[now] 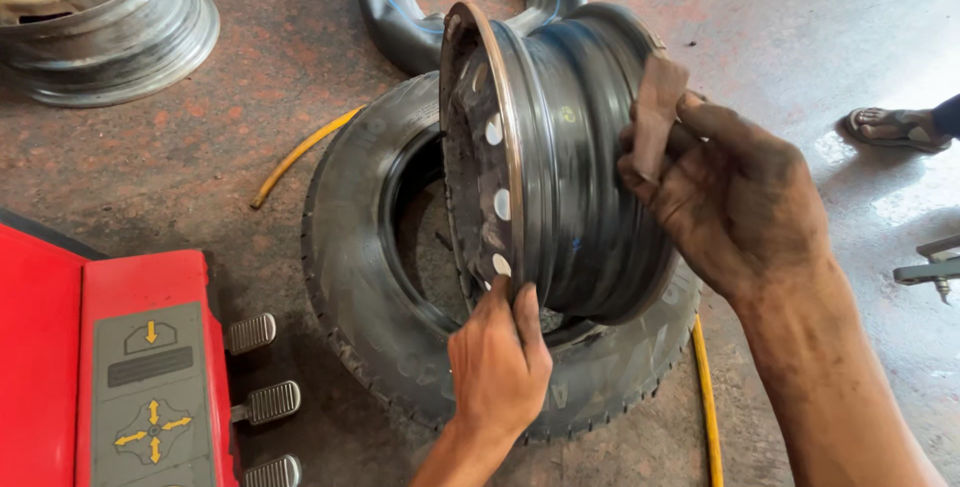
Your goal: The person scrubs the inner rim of a metal wheel with a small abrasive pad. They rotate the wheel by hand to access different sections of the rim, continuing the scrubbing motion throughout the clip.
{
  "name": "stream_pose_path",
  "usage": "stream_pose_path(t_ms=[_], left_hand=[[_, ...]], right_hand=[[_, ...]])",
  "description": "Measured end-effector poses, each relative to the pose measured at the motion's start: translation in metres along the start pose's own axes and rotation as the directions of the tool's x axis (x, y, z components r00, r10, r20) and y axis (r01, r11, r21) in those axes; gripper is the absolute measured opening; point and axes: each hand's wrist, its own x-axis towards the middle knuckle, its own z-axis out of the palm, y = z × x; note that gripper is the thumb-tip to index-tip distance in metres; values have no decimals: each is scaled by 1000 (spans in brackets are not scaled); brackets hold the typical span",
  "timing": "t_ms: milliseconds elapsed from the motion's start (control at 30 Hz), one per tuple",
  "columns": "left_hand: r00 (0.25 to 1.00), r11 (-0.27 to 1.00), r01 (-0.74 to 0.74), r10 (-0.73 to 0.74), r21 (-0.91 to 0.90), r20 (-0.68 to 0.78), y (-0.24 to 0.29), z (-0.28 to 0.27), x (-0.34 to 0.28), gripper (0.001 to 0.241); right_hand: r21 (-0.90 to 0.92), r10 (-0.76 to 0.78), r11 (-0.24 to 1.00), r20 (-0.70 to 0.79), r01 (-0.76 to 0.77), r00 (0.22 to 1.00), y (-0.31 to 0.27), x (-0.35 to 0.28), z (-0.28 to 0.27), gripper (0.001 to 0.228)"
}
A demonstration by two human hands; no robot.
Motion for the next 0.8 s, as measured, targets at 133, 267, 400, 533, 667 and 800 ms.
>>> stream_pose_path(t_ms=[133, 267, 400, 533, 667, 800], left_hand=[[997, 995, 68, -69, 76, 16, 29, -6, 24, 45], [989, 991, 96, -105, 90, 101, 51, -22, 38, 47], [982, 996, 93, -91, -3, 167, 47, -41, 41, 44], [957, 949, -274, 252, -156, -144, 48, -45, 47, 34], [852, 855, -506, 516, 108, -91, 48, -60, 54, 49], [768, 733, -589, 639, 339, -46, 41, -63, 78, 55]], right_hand=[[-281, -100, 954, 25, 103, 995, 3, -5, 4, 21], [-780, -301, 516, 223, 354, 927, 15, 5, 17, 25], [-833, -395, 105, 466, 543, 791, 41, -2, 30, 27], [-793, -389, -147, 596, 592, 702, 56, -12, 36, 39], [-707, -310, -278, 707, 650, 636, 55, -20, 36, 52], [-669, -219, -333, 740, 665, 635, 46, 3, 37, 61]])
